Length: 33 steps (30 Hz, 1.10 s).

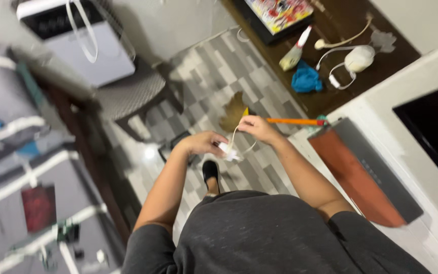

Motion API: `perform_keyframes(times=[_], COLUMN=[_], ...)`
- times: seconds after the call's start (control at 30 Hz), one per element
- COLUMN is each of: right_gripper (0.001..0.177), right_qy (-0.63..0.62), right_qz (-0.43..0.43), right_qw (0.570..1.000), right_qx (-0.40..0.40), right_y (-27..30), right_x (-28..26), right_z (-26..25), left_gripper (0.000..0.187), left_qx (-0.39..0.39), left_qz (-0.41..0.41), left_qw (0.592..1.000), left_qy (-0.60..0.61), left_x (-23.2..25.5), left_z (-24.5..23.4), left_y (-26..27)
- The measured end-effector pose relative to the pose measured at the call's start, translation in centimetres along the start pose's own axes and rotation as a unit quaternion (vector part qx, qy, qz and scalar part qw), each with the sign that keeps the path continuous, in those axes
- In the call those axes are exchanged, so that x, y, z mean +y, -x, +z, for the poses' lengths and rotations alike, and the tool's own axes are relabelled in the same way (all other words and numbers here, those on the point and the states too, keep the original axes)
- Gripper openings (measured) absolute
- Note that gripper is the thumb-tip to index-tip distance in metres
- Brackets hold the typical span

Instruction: The person organizes various items from a bed onto a desk. They pick up headphones, bottles, a power bank, pens, a pencil, a paper bag, and a pair of glasses, placing them on the desk. They also handle and arrange several cables and a notebook.

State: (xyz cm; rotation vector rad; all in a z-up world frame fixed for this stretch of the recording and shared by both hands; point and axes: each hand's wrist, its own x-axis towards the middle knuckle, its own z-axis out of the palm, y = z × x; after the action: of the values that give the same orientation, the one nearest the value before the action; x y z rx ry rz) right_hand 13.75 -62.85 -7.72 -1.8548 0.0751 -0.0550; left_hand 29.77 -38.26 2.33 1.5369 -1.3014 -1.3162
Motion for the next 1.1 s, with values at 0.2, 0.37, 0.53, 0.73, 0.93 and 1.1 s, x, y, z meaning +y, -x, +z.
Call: perform_keyframes(times=[0.2,0.37,0.53,0.73,0.93,1.1], right_gripper=[0.020,0.017,0.008,0.026,0.032,0.037], right_qy=[-0.044,0.136,-0.172,-0.344,-0.529,-0.401], right_qz=[0.137,0.022,0.071,-0.009,-0.120,-0.229], right_qw=[0.989,0.990,0.980,0.890,0.778,0.805], right_qx=[-0.039,-0.028,0.070,0.299,0.316,0.372], right_y=[-6.7,-10.5,-13.5,-19.7,-26.1,-29.4], right_x=[0.8,-5.7,-4.7,-2.4,-8.7,-16.6], right_z=[1.3,-4.6,-11.6,-13.6,-22.7,-35.8], left_gripper=[0.039,0.038,0.036,0.022,0.041,0.045], left_qx=[0.364,0.196,-0.135,0.331,0.476,0.457], left_qz=[0.104,-0.061,0.083,0.153,0.300,0.400], left_qw=[0.926,0.916,0.985,0.927,0.774,0.726], left_qy=[0.004,-0.343,0.071,0.089,-0.290,-0.322], left_x=[0.3,1.2,2.2,6.1,15.1,24.0], left_z=[-11.1,-17.5,-19.2,-21.7,-23.2,-25.0], left_y=[-5.4,-8.2,-13.1,-23.3,-31.3,-40.1])
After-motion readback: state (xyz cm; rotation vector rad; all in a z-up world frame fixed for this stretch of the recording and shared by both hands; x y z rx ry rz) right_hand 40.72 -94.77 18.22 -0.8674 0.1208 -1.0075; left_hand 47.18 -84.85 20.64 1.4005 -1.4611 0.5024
